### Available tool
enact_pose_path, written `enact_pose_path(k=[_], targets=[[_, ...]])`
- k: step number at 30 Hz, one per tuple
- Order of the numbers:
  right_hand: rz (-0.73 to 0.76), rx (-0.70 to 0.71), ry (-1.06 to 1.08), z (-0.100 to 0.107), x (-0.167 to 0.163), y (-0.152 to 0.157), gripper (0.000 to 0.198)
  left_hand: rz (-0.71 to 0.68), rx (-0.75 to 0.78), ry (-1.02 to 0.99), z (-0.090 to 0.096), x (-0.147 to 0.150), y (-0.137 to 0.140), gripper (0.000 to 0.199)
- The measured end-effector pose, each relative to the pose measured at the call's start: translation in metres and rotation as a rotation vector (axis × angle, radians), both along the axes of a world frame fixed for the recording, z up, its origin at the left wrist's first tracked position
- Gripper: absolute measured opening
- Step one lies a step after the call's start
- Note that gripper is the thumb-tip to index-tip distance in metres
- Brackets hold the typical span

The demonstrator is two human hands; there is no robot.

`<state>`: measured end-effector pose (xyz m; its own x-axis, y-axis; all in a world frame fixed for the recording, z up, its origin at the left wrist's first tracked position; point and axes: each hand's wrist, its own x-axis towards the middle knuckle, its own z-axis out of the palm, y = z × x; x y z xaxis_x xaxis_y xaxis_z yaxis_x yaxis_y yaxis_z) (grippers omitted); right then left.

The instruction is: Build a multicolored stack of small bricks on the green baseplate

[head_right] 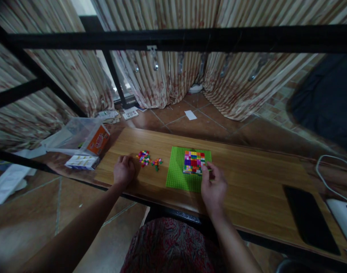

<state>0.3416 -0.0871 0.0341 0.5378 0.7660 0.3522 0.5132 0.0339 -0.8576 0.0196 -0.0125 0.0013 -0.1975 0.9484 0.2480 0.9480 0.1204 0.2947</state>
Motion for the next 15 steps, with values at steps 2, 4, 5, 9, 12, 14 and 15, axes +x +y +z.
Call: enact_pose_path(k=[2, 4, 5, 9, 12, 14, 15], targets=[[0.106, 0.061, -0.114, 0.013, -0.015, -0.003, 0.03, -0.002, -0.004, 0.004, 0.001, 0.001, 0.0, 0.029], [0.299, 0.085, -0.18, 0.02, -0.036, -0.003, 0.023, -0.001, -0.006, 0.006, 0.001, 0.001, 0.0, 0.03], [0.402, 0.07, -0.207, 0.02, -0.047, 0.0, 0.022, 0.0, -0.006, 0.005, 0.001, 0.002, -0.001, 0.03], [0.575, -0.039, -0.269, 0.006, -0.084, 0.02, 0.023, 0.008, -0.011, -0.003, 0.002, 0.003, -0.002, 0.029], [0.558, -0.117, -0.346, -0.007, -0.101, 0.042, 0.024, 0.003, -0.015, -0.008, 0.003, 0.003, -0.003, 0.028], [0.554, -0.192, -0.412, -0.012, -0.108, 0.056, 0.024, -0.001, -0.009, -0.013, 0.003, 0.003, -0.003, 0.028], [0.557, -0.235, -0.446, -0.013, -0.11, 0.063, 0.023, -0.002, -0.005, -0.017, 0.002, 0.003, -0.002, 0.027]])
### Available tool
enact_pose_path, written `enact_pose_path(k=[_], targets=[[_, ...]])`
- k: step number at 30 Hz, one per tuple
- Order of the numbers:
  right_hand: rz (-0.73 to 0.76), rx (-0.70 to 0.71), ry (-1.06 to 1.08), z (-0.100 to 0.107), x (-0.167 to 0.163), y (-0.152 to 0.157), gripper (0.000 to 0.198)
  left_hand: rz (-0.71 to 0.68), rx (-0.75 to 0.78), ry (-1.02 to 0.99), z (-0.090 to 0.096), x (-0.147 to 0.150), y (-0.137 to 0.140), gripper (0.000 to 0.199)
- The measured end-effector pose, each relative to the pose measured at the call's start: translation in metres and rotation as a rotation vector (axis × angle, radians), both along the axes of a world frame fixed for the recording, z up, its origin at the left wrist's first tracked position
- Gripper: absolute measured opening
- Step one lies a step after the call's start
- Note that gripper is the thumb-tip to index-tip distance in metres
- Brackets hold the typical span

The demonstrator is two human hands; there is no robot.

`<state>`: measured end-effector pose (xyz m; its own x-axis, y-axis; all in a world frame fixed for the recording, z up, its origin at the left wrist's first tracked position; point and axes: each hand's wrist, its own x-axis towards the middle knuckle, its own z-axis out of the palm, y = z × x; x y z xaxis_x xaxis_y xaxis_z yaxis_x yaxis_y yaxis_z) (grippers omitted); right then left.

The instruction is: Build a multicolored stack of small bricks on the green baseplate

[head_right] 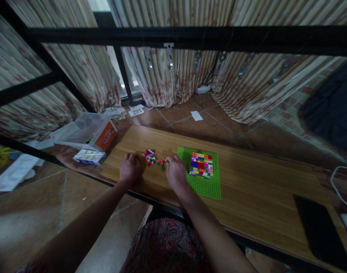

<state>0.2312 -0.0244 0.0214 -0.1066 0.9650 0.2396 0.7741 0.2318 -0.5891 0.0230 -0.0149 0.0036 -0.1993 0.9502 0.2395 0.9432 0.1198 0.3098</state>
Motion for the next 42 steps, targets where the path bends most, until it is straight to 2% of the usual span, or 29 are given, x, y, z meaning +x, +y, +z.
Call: enact_pose_path(k=[4, 11, 16, 19, 24, 28, 34, 37, 42], targets=[[-0.015, -0.088, -0.15, -0.002, -0.008, 0.018, 0.019, 0.004, 0.01, -0.009, -0.002, -0.001, 0.001, 0.027], [-0.063, -0.073, -0.278, -0.008, -0.016, 0.018, 0.022, -0.001, 0.01, -0.018, -0.002, -0.001, 0.001, 0.026], [-0.061, -0.056, -0.26, -0.004, -0.02, 0.012, 0.016, -0.011, 0.028, 0.006, -0.002, -0.003, 0.002, 0.027], [-0.048, -0.002, -0.146, 0.003, -0.017, 0.004, 0.013, -0.025, 0.045, 0.018, -0.002, -0.005, 0.002, 0.027], [0.012, 0.071, 0.204, 0.02, 0.014, -0.03, 0.013, -0.024, 0.043, 0.026, -0.002, -0.006, 0.003, 0.028], [-0.053, 0.068, 0.332, 0.026, 0.062, -0.065, 0.013, -0.009, 0.029, 0.025, -0.002, -0.006, 0.004, 0.029], [-0.289, 0.156, 0.282, 0.014, 0.124, -0.085, 0.017, -0.013, 0.024, 0.039, -0.001, -0.005, 0.004, 0.03], [-0.315, 0.193, 0.248, 0.01, 0.132, -0.082, 0.019, -0.016, 0.03, 0.046, -0.001, -0.005, 0.004, 0.03], [-0.318, 0.255, 0.185, 0.009, 0.129, -0.074, 0.019, -0.004, 0.01, 0.045, 0.001, -0.004, 0.003, 0.03]])
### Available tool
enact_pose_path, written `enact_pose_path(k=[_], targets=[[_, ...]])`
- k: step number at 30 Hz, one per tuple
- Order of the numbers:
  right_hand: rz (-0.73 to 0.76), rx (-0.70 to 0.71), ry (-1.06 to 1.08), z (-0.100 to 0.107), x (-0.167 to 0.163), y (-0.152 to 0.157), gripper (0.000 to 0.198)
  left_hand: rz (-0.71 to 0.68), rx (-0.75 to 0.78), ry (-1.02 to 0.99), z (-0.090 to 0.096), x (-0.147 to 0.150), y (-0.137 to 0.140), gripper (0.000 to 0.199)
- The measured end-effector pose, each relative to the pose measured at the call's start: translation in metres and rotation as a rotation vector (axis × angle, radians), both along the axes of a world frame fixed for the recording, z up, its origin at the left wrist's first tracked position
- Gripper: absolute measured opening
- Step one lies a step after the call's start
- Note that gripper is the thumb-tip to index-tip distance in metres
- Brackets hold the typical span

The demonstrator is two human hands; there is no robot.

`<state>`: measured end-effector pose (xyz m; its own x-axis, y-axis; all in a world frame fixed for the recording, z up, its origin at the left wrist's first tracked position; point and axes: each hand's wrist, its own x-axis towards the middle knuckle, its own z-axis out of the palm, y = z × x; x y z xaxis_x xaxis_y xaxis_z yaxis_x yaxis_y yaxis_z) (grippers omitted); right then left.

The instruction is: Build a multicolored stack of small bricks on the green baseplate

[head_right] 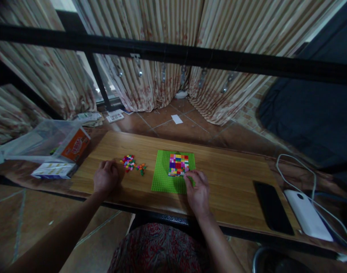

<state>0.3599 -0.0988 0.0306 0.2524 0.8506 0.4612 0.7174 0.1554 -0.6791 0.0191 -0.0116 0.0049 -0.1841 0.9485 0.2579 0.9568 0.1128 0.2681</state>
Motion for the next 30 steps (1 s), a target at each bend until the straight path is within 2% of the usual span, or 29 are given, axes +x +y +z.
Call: enact_pose_path(k=[7, 12, 25, 30], targets=[[-0.046, 0.025, -0.116, -0.003, -0.001, 0.008, 0.016, -0.004, -0.002, 0.0, 0.001, 0.0, 0.0, 0.032], [-0.083, 0.038, -0.082, -0.004, -0.005, 0.011, 0.014, -0.011, 0.007, -0.005, -0.001, -0.001, 0.0, 0.031], [-0.114, 0.092, 0.272, -0.017, -0.014, 0.011, 0.021, -0.006, -0.005, 0.004, 0.002, -0.001, 0.0, 0.031], [-0.194, 0.067, 0.692, -0.021, -0.023, 0.021, 0.025, -0.013, -0.005, 0.0, 0.002, -0.002, -0.001, 0.032]])
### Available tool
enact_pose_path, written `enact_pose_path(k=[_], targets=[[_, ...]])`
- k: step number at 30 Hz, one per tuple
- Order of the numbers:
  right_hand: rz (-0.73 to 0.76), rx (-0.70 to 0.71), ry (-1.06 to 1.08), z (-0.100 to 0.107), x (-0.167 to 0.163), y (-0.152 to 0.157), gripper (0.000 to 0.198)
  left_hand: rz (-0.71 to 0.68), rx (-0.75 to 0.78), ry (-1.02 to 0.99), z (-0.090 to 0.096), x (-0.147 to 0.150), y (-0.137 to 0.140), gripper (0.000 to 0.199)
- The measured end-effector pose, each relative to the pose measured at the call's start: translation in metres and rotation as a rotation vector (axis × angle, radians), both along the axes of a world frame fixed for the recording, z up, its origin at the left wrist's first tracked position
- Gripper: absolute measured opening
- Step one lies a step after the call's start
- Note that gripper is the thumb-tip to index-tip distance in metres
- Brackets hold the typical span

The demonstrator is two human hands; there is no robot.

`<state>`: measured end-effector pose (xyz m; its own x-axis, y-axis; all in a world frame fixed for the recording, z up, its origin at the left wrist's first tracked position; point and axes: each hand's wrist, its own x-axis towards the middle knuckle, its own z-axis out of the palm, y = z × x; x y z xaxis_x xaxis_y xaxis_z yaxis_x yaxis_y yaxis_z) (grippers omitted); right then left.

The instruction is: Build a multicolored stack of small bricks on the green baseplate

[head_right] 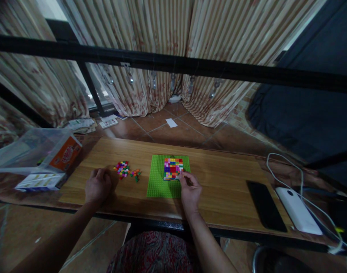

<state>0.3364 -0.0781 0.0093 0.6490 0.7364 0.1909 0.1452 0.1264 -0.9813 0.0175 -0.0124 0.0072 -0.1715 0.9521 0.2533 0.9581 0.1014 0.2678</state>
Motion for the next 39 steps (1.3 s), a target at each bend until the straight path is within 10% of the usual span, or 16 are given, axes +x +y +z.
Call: enact_pose_path(k=[18, 24, 29, 39], targets=[[-0.013, -0.057, 0.305, 0.0, -0.002, 0.003, 0.035, 0.001, 0.01, 0.005, -0.001, 0.001, 0.0, 0.03], [-0.071, -0.009, -0.039, 0.016, -0.016, -0.014, 0.033, 0.011, -0.004, -0.012, 0.0, 0.003, -0.001, 0.03], [0.36, -0.055, -0.352, 0.033, -0.065, -0.012, 0.014, 0.009, -0.004, -0.026, -0.003, 0.001, 0.0, 0.03], [0.505, -0.278, -0.778, -0.001, -0.134, 0.031, 0.02, 0.008, 0.0, -0.026, -0.004, 0.002, 0.0, 0.031]])
